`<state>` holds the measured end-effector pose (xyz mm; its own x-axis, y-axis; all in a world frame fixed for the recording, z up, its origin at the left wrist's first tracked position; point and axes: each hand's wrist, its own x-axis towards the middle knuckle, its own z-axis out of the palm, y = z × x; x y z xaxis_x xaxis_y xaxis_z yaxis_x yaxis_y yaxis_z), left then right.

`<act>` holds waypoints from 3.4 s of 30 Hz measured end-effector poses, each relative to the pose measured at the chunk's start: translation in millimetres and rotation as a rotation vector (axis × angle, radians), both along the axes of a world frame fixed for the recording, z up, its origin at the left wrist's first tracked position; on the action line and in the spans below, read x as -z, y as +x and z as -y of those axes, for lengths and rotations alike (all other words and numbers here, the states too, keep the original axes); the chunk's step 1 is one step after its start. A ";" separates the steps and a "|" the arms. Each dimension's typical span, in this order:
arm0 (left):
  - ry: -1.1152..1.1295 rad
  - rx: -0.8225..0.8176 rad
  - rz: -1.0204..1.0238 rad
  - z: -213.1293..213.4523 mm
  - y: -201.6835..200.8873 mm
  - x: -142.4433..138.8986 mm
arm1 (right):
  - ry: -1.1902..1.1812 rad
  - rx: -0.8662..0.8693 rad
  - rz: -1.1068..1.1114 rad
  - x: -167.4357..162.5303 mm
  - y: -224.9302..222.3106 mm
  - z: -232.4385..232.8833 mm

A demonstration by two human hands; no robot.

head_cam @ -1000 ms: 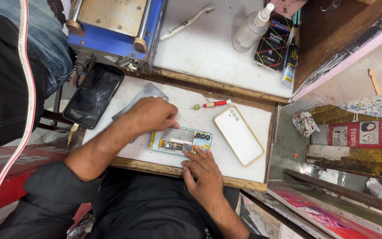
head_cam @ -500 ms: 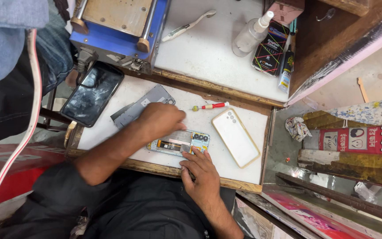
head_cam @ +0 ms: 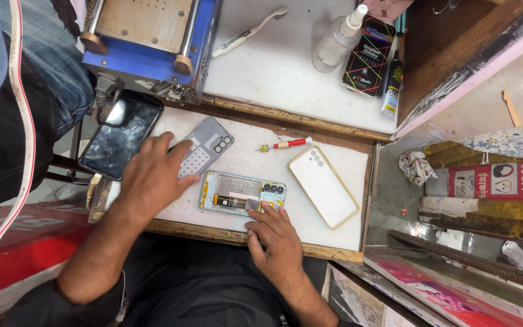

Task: The person works on a disassembled smartphone on a cluttered workbench. They place a metal shield over the battery area, then use a tube to apply adhesive to the phone's internal frame. The phone remains open and partially assembled throughout the clip.

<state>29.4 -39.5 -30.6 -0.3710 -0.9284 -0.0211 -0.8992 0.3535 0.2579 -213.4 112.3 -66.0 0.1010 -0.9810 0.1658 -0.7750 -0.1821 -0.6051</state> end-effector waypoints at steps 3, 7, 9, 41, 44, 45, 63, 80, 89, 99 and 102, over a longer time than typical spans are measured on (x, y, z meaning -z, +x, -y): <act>0.039 -0.048 -0.003 -14.7 -0.2 6.2 | -0.002 -0.009 0.002 0.4 0.1 1.7; 0.066 -0.116 0.044 -21.0 2.6 8.6 | 0.004 -0.016 -0.004 -0.1 0.1 2.0; 0.046 -0.144 0.052 -24.2 6.6 8.4 | -0.010 -0.014 -0.008 0.5 -0.2 1.9; 0.287 0.125 -0.343 23.4 -41.9 9.4 | -0.041 -0.002 -0.028 -0.3 4.4 5.2; 0.304 0.220 -0.310 33.0 -59.4 5.4 | -0.045 0.006 -0.027 -0.2 3.9 5.5; 0.294 0.240 -0.326 33.1 -66.4 4.3 | -0.035 0.007 -0.019 -1.2 3.1 4.7; 0.358 0.155 -0.047 39.7 -29.4 -10.4 | -0.040 -0.001 -0.013 -4.4 6.7 2.8; 0.256 0.217 -0.278 22.4 -55.7 -3.9 | -0.029 -0.003 -0.028 -9.0 14.0 -0.2; 0.360 0.189 -0.108 31.0 -14.8 -2.2 | -0.020 -0.010 -0.026 -6.7 11.4 2.7; 0.287 0.196 -0.084 39.4 -35.0 -3.1 | -0.015 -0.006 -0.035 -5.5 11.6 3.5; 0.251 0.190 0.037 40.5 -49.6 -7.7 | -0.030 0.000 -0.034 -5.2 13.2 5.5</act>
